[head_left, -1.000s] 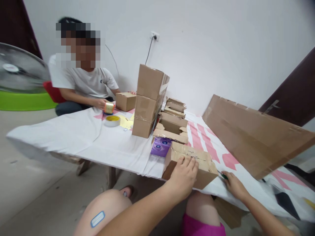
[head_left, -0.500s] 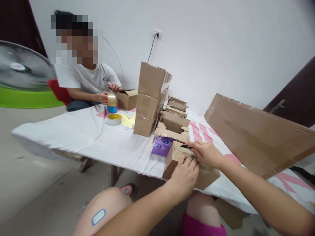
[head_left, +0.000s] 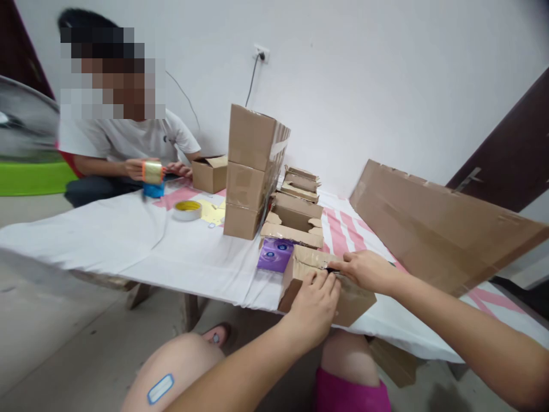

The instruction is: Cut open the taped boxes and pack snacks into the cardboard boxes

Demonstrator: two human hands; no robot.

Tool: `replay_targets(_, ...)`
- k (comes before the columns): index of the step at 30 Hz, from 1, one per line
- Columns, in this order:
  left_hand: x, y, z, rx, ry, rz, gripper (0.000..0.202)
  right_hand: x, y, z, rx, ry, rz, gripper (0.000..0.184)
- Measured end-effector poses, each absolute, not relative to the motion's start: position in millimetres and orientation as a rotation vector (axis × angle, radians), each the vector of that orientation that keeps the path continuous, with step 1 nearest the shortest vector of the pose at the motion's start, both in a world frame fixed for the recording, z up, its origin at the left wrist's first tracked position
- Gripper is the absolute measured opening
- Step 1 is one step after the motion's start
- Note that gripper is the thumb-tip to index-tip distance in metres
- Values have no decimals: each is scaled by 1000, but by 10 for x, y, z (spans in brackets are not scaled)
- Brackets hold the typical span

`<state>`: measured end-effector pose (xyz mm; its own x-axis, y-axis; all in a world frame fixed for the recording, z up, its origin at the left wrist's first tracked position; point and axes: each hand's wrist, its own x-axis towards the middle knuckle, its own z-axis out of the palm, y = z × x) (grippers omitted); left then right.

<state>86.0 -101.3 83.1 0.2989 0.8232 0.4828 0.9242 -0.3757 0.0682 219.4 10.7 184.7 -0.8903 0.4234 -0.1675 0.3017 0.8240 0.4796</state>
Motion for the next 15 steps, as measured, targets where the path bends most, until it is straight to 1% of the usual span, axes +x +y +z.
replay_targets(3,865,-1021,845,-2353,-1628,-674,53,2406,115,1869,577,2681,685,36)
replay_targets(9,871,-1036,856,-2349,-1652,-696,52,2822,191,1869,687,2738,625,37)
replay_targets(15,871,-1046,857,-2366,-1635,-766,52,3250,329,1733,930,3013,330,35)
